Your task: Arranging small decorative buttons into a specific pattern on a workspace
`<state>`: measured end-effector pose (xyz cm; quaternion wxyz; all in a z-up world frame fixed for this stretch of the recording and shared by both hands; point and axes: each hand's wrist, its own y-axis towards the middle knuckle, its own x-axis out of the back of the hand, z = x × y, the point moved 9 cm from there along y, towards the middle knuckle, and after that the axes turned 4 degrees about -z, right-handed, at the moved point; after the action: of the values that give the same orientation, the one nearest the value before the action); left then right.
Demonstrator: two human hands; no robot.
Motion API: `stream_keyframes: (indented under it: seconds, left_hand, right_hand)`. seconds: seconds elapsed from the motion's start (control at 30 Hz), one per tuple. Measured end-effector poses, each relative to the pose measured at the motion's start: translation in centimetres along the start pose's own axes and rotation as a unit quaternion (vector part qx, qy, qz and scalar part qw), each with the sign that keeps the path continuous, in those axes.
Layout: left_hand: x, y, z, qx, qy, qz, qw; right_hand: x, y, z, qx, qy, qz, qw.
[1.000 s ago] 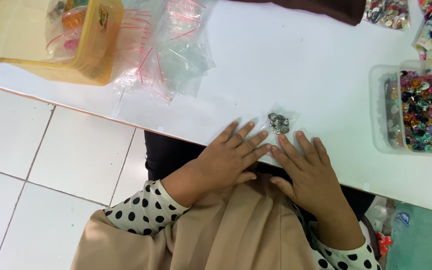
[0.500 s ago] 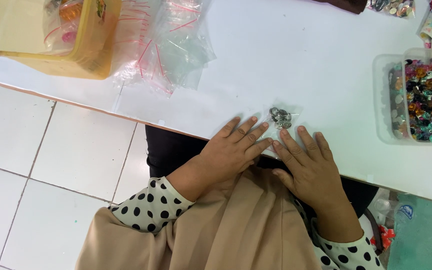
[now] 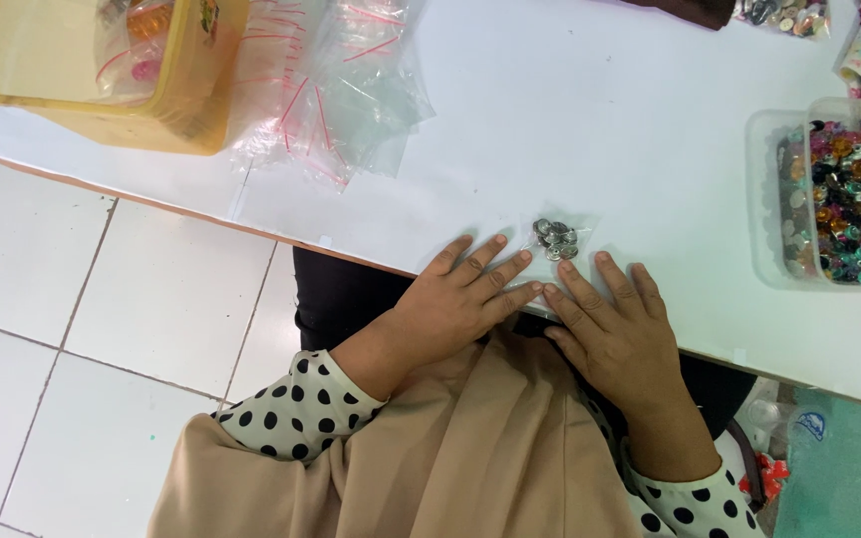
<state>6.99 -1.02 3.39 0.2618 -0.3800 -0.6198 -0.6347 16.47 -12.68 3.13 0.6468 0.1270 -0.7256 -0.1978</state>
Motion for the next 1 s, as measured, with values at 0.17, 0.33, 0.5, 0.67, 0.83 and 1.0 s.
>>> stream_keyframes:
  seconds: [0.17, 0.33, 0.5, 0.67, 0.83, 1.0]
  left_hand:
    - [0.8, 0.2, 0.0, 0.012, -0.001, -0.094, 0.996]
    - [1.4, 0.2, 0.1, 0.036, -0.013, -0.154, 0.987]
    - [2.6, 0.2, -0.2, -0.012, -0.025, -0.105, 0.994]
    - [6.6, -0.2, 0.4, -0.006, -0.055, -0.158, 0.986]
    - [12.1, -1.3, 2.0, 0.002, -0.069, -0.169, 0.983]
    - [19.5, -2.7, 5.0, 0.006, -0.182, -0.181, 0.967]
  right_hand:
    - [0.9, 0.3, 0.5, 0.018, 0.009, -0.077, 0.997]
    - [1.0, 0.2, 0.6, 0.014, 0.012, -0.104, 0.994]
    - [2.7, 1.3, 1.3, 0.021, 0.059, -0.101, 0.993]
    - [4.2, 3.1, 2.7, 0.043, 0.184, -0.083, 0.979]
    - [6.6, 8.0, 4.7, 0.095, 0.230, -0.066, 0.966]
    - [8.8, 15.3, 8.3, 0.140, 0.298, -0.020, 0.944]
